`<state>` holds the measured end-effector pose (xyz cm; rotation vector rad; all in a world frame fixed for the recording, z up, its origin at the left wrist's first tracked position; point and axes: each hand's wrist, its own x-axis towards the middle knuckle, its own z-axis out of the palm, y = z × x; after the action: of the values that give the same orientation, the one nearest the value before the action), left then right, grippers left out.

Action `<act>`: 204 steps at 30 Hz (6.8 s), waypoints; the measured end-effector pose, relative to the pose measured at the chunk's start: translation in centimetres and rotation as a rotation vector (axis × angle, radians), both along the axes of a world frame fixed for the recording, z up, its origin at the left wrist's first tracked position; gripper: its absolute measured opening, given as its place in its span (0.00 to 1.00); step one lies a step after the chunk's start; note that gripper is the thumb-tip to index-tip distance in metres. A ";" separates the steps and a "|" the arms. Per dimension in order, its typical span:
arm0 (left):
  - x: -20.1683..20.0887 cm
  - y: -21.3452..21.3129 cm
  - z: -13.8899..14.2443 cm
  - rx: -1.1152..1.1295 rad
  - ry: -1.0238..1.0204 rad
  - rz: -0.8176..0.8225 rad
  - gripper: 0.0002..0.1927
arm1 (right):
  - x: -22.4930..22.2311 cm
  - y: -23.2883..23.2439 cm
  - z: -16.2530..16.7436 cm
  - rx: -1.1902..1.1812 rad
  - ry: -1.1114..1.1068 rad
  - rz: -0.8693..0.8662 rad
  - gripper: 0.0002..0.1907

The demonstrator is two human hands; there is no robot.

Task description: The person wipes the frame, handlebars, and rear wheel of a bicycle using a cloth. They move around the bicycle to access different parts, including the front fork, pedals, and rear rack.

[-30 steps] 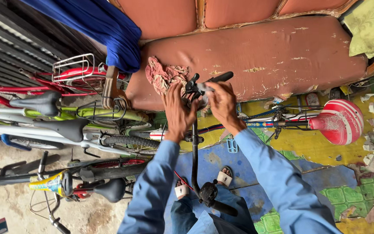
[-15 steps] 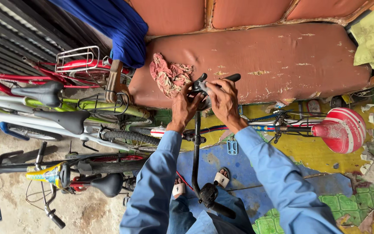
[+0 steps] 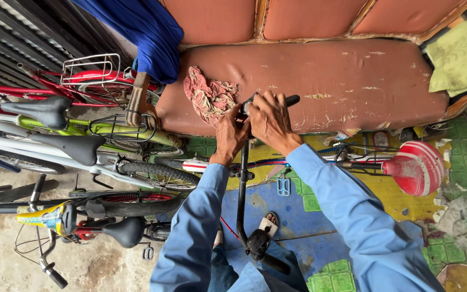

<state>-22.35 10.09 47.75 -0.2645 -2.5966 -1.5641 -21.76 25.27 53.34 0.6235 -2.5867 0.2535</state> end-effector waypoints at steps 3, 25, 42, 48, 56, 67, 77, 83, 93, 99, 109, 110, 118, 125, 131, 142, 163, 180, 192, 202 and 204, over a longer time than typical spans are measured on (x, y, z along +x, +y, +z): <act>0.0 0.2 -0.6 -0.022 0.073 0.011 0.29 | 0.0 -0.3 0.8 0.061 0.055 0.092 0.10; 0.3 -0.1 -0.2 -0.072 0.037 -0.051 0.38 | 5.2 3.7 -4.6 -0.259 0.040 0.070 0.14; 0.7 0.0 -0.1 -0.057 0.066 -0.015 0.41 | 0.8 1.7 -1.1 -0.318 -0.312 -0.258 0.15; 0.8 0.0 0.3 -0.062 0.062 -0.026 0.40 | -1.4 3.2 -1.0 -0.306 -0.262 0.002 0.13; 0.6 0.0 0.6 -0.031 0.059 -0.026 0.40 | 4.1 2.3 -5.1 -0.665 -0.141 -0.130 0.21; 0.7 -0.1 -0.2 0.061 0.101 -0.058 0.38 | 6.2 -0.4 -5.1 -0.519 0.085 -0.034 0.21; 0.7 -0.9 -0.3 0.071 0.019 -0.087 0.38 | 4.3 -1.2 -0.9 -0.412 -0.172 -0.007 0.11; 1.1 -1.2 0.4 0.140 -0.012 -0.057 0.32 | -2.5 0.6 0.6 -0.613 0.166 -0.135 0.13; 1.5 -2.9 1.4 0.102 -0.023 -0.040 0.17 | -7.5 -0.3 1.8 0.206 -0.707 0.134 0.09; 1.6 -2.8 2.2 0.034 -0.164 0.007 0.16 | -6.4 1.0 0.5 0.103 -0.287 0.409 0.09; 3.0 -4.1 3.0 0.036 0.018 -0.081 0.19 | 1.3 3.8 0.7 -0.193 -0.100 0.227 0.17; 3.0 -4.0 2.9 0.042 -0.030 -0.070 0.16 | 1.7 3.7 0.6 -0.217 -0.118 0.184 0.19; 1.0 -1.7 3.1 -0.135 0.450 0.271 0.07 | 0.3 4.3 -0.6 -0.611 -0.176 0.037 0.14; -2.3 1.4 2.0 0.010 -0.277 0.028 0.12 | -2.3 2.0 0.2 -0.545 -0.465 -0.134 0.19; -0.7 0.4 0.6 0.054 0.283 -0.069 0.11 | 0.1 3.8 2.2 -0.660 -0.274 -0.103 0.15; 6.4 -1.4 1.7 -0.195 0.218 -0.254 0.06 | 8.7 2.9 -3.5 -0.848 -0.243 -0.026 0.11; 8.5 3.1 -1.6 0.029 0.178 0.036 0.32 | 3.5 -3.3 -8.1 -1.330 -0.475 -0.282 0.20; 9.5 1.9 -3.8 0.138 -0.024 0.052 0.35 | 4.6 -3.6 -9.6 -0.871 -0.215 -0.122 0.21; 9.7 -0.3 -7.2 -0.235 -0.430 -0.100 0.15 | 9.5 -1.8 -12.4 -0.735 -0.713 -0.052 0.12; 12.2 -2.9 -3.9 -0.702 -0.300 -0.214 0.12 | 13.8 -0.3 -9.8 -0.556 -0.728 0.004 0.08; 13.1 -3.1 -4.3 -0.691 -0.278 -0.261 0.12 | 15.7 -0.8 -10.1 -0.572 -0.730 0.021 0.09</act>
<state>-9.26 7.03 43.41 -0.4770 -3.3626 -0.7218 -6.07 24.47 43.28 0.3797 -2.9310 1.3889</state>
